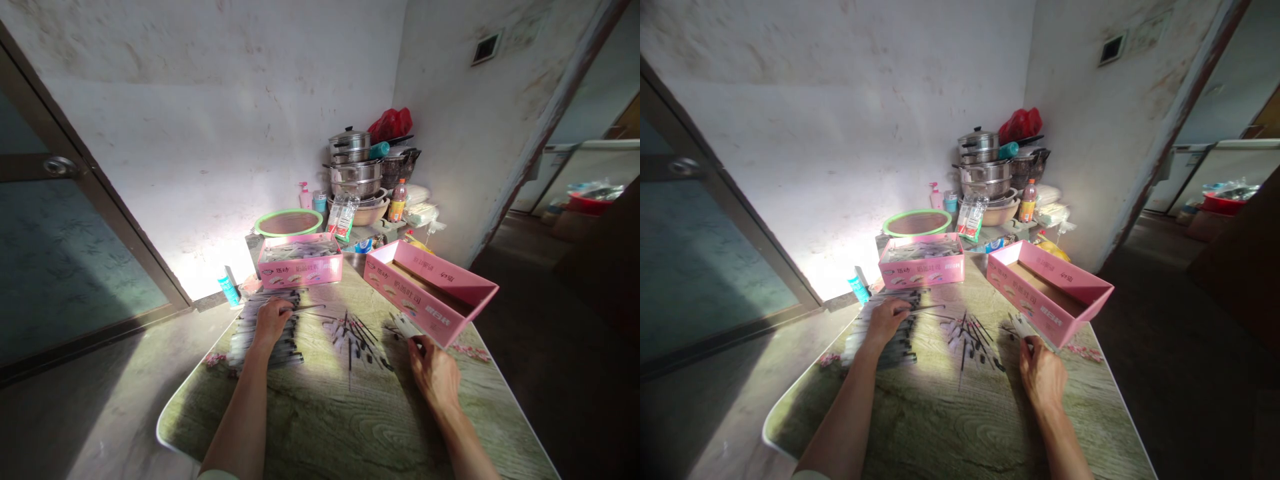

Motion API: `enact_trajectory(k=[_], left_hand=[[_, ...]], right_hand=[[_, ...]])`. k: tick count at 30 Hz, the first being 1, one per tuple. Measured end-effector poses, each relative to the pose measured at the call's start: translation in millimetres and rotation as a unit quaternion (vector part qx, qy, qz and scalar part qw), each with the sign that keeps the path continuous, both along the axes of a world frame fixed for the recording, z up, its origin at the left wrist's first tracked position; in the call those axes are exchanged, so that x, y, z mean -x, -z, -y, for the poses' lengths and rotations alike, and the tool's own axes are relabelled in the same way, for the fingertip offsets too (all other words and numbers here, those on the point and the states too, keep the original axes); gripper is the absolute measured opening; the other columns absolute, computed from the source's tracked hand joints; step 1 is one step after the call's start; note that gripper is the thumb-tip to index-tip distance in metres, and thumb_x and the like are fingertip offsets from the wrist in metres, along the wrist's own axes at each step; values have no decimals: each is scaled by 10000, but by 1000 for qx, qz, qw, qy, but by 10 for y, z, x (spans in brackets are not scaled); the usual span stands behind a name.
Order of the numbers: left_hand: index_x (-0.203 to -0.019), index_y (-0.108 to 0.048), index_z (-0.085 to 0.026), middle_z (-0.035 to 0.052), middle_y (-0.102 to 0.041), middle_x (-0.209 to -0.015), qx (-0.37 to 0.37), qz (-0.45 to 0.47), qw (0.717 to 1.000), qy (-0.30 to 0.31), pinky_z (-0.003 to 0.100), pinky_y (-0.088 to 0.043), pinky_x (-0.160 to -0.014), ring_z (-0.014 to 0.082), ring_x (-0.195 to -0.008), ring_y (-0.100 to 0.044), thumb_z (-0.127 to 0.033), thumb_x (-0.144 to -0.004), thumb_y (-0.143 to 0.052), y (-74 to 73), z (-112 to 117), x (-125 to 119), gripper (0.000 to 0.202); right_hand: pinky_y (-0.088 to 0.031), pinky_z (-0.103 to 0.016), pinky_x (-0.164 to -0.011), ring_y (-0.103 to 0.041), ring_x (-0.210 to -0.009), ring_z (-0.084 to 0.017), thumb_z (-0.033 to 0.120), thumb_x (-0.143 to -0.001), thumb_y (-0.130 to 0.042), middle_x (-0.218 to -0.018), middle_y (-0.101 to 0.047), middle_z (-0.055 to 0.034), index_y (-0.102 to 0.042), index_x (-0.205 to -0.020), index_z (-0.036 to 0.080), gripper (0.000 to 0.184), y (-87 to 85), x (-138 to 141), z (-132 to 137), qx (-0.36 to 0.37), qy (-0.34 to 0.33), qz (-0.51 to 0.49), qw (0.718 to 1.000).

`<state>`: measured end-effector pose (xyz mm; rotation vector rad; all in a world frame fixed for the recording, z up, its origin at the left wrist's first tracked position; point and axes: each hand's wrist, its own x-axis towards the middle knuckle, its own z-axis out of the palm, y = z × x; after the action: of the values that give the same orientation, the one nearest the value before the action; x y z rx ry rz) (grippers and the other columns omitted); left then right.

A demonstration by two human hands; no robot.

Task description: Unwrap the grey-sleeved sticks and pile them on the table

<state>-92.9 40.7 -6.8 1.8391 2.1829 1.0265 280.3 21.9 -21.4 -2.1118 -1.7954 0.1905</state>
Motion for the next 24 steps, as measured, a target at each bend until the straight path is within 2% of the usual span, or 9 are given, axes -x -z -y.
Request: enact_trajectory(k=[4,10,15,20,24], left_hand=[[-794,-772,-214,39,-711,-879,12,-25,999,24,327,-510,-817,208,-834,-656,-163,-767,-662,-16,1,-16,124],[-771,-755,-206,55,-665,-838,26,-76,993,81,320,-456,-814,214,-872,-612,-193,-864,-585,-63,-28,-85,194],[-727,-735,-154,72,-612,-852,41,-95,992,78,315,-426,-798,217,-881,-575,-166,-857,-582,-9,-110,-191,201],[-707,-726,-127,75,-608,-861,16,-68,995,74,308,-426,-789,212,-865,-572,-107,-817,-586,42,-150,-241,179],[-735,-727,-169,61,-639,-899,-42,-13,995,92,288,-468,-770,190,-842,-597,-139,-812,-594,-11,-126,-331,157]], right_hand=[[-382,-280,-592,-711,-749,-258,411,-973,-392,-797,-761,-113,-704,-1116,184,411,26,-8,-6,-6,-5,-6,1000],[-381,-288,-588,-707,-736,-263,399,-965,-398,-779,-754,-116,-706,-1097,177,402,69,-28,-18,-19,-14,-22,999],[-381,-291,-593,-708,-758,-272,409,-965,-404,-782,-756,-118,-703,-1083,187,391,59,-25,-16,-15,-18,-34,999],[-384,-301,-591,-707,-754,-283,428,-953,-409,-789,-757,-130,-708,-1071,184,404,82,-32,-20,-24,-20,-55,998],[-408,-312,-592,-693,-712,-283,467,-924,-433,-763,-751,-133,-726,-1024,155,439,130,-22,-30,-79,-41,-123,988]])
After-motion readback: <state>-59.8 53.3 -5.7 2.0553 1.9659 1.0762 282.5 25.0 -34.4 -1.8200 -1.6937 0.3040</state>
